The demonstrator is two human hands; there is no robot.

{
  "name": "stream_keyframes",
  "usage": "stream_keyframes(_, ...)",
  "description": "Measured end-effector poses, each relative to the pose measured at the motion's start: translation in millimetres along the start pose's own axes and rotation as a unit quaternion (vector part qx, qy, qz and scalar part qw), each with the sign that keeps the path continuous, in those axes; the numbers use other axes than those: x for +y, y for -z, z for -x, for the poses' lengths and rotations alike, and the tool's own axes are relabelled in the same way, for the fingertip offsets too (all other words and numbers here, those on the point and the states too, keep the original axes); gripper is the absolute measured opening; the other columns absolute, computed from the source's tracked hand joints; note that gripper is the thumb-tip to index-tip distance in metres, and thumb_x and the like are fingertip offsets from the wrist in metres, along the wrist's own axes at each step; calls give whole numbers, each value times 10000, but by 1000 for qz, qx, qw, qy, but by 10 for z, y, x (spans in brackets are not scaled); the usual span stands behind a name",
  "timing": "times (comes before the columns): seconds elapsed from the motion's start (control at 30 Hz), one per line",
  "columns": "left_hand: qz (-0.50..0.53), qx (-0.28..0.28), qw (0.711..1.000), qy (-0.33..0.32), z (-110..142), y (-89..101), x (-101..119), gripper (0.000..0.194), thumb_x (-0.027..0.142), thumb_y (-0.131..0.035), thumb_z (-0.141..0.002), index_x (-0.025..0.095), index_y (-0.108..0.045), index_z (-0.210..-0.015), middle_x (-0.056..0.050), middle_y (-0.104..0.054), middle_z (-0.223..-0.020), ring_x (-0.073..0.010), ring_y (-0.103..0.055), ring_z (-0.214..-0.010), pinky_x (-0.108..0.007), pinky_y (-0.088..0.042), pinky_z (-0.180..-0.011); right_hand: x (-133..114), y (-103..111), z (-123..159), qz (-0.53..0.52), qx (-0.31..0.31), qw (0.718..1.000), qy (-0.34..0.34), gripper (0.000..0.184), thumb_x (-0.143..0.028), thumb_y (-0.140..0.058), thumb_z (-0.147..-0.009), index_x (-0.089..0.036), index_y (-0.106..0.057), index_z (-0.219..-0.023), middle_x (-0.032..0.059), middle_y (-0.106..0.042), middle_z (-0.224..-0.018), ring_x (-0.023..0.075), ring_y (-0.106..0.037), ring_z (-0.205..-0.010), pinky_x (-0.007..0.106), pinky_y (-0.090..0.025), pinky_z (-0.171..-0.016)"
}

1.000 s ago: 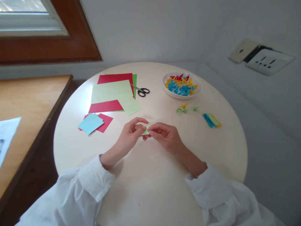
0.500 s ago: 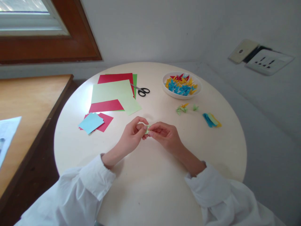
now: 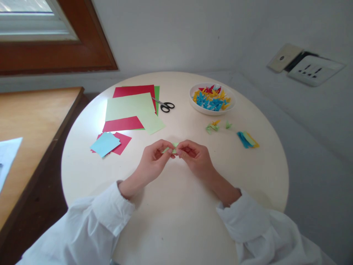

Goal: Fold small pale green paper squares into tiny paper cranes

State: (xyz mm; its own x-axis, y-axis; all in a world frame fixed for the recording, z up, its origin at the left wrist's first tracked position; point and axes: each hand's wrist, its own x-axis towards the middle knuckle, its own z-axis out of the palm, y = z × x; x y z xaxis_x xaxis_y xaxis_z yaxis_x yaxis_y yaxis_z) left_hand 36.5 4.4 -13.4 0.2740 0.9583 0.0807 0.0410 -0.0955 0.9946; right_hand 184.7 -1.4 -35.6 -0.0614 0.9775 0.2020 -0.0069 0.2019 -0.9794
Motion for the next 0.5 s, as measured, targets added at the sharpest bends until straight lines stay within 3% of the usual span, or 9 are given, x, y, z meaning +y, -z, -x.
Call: stream_keyframes(0.5,-36,66,997,-12,21,-31,-33,165,308,-677,-702,152,-625,-702,-41,-672,-666,-150,-641,-627,-239,-499,-559,-45,-24,2,16,59,998,-13,120,-299,-668,-687,-190,-618,-672,-3,-640,-630,106,-560,-532,248,-502,-534)
